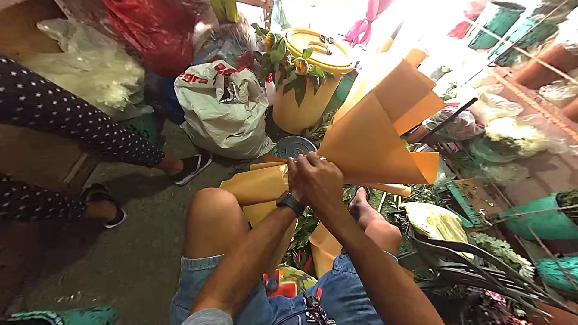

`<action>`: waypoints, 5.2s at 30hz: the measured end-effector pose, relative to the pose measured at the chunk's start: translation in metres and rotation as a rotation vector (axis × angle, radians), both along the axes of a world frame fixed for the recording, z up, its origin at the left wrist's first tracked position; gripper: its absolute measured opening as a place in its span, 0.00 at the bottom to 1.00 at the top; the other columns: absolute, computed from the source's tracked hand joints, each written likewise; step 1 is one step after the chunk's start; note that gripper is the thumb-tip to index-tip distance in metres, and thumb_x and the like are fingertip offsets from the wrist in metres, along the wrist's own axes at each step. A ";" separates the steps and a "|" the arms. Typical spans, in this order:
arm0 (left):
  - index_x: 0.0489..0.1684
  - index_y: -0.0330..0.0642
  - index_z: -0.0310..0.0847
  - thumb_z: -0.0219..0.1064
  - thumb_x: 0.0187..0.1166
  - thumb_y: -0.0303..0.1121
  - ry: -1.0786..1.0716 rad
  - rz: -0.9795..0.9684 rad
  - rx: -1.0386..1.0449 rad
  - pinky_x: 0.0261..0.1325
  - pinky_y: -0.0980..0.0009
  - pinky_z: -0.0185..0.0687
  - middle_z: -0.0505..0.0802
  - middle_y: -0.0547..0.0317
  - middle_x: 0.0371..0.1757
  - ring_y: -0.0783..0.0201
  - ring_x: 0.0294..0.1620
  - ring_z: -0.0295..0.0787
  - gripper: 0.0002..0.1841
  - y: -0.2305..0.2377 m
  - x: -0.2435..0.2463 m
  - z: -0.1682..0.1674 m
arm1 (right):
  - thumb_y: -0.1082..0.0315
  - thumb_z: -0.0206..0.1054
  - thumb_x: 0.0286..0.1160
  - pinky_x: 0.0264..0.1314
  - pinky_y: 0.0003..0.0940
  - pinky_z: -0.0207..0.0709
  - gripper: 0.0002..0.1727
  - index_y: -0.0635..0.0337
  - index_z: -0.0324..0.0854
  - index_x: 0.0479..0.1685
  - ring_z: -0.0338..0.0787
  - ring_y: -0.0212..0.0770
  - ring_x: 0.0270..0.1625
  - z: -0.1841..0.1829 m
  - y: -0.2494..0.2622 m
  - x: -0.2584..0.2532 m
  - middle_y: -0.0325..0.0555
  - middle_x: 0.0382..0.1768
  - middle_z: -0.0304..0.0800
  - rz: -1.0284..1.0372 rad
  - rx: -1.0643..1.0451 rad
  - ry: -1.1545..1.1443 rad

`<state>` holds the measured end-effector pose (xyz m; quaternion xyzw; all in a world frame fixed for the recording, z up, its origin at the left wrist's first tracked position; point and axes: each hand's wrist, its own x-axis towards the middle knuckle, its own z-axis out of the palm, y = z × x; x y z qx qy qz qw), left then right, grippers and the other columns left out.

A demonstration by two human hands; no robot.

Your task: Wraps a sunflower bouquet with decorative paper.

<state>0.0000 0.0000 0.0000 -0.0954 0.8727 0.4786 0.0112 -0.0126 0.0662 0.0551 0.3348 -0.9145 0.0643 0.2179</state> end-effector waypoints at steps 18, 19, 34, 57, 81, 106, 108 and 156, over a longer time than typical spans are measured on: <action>0.64 0.39 0.81 0.86 0.54 0.26 0.165 -0.139 0.575 0.59 0.53 0.91 0.94 0.53 0.51 0.58 0.51 0.93 0.32 -0.006 -0.035 -0.011 | 0.75 0.67 0.78 0.34 0.28 0.83 0.03 0.65 0.85 0.39 0.85 0.33 0.31 -0.062 0.093 0.027 0.42 0.30 0.86 -0.130 -1.658 -0.752; 0.63 0.37 0.81 0.83 0.57 0.21 0.157 -0.171 0.692 0.56 0.55 0.92 0.94 0.51 0.49 0.57 0.49 0.94 0.29 -0.005 -0.032 -0.008 | 0.75 0.66 0.79 0.35 0.28 0.83 0.03 0.65 0.84 0.39 0.84 0.33 0.32 -0.061 0.094 0.026 0.42 0.31 0.86 -0.124 -1.669 -0.740; 0.57 0.32 0.80 0.80 0.53 0.13 0.133 -0.196 0.895 0.50 0.61 0.92 0.94 0.48 0.45 0.57 0.44 0.93 0.28 -0.012 -0.037 -0.005 | 0.73 0.69 0.75 0.38 0.28 0.81 0.04 0.64 0.87 0.36 0.84 0.31 0.32 -0.073 0.107 0.017 0.40 0.29 0.86 -0.031 -1.576 -0.877; 0.49 0.32 0.82 0.73 0.64 0.14 0.048 -0.128 0.952 0.51 0.63 0.92 0.95 0.50 0.39 0.61 0.41 0.94 0.15 -0.003 -0.027 0.005 | 0.69 0.67 0.82 0.40 0.27 0.81 0.07 0.66 0.85 0.46 0.85 0.31 0.35 -0.085 0.113 -0.011 0.42 0.36 0.88 0.101 -1.617 -1.109; 0.50 0.31 0.82 0.71 0.66 0.13 0.069 -0.093 0.968 0.53 0.61 0.91 0.94 0.49 0.41 0.59 0.43 0.93 0.15 0.007 -0.028 0.007 | 0.64 0.69 0.82 0.64 0.36 0.87 0.10 0.57 0.93 0.50 0.93 0.39 0.57 -0.099 0.108 -0.020 0.46 0.51 0.96 0.053 -0.852 -0.025; 0.47 0.33 0.83 0.71 0.64 0.12 0.072 -0.076 0.978 0.50 0.63 0.92 0.95 0.49 0.39 0.60 0.40 0.94 0.15 0.003 -0.026 0.012 | 0.49 0.72 0.76 0.58 0.45 0.84 0.29 0.54 0.75 0.71 0.90 0.39 0.46 -0.072 0.127 -0.021 0.41 0.39 0.91 -0.091 -0.805 -0.592; 0.47 0.32 0.83 0.73 0.63 0.12 0.081 -0.065 0.968 0.50 0.63 0.93 0.95 0.49 0.38 0.60 0.39 0.94 0.15 0.005 -0.027 0.011 | 0.46 0.70 0.76 0.40 0.43 0.85 0.31 0.52 0.73 0.73 0.86 0.39 0.32 -0.068 0.124 -0.015 0.39 0.31 0.86 -0.206 -0.818 -0.635; 0.46 0.41 0.85 0.74 0.64 0.14 0.143 -0.147 0.886 0.45 0.68 0.91 0.95 0.59 0.38 0.66 0.39 0.92 0.16 0.003 -0.019 0.006 | 0.57 0.50 0.93 0.32 0.26 0.78 0.17 0.54 0.81 0.43 0.79 0.31 0.26 -0.061 0.133 -0.040 0.36 0.27 0.81 0.051 -1.461 -1.768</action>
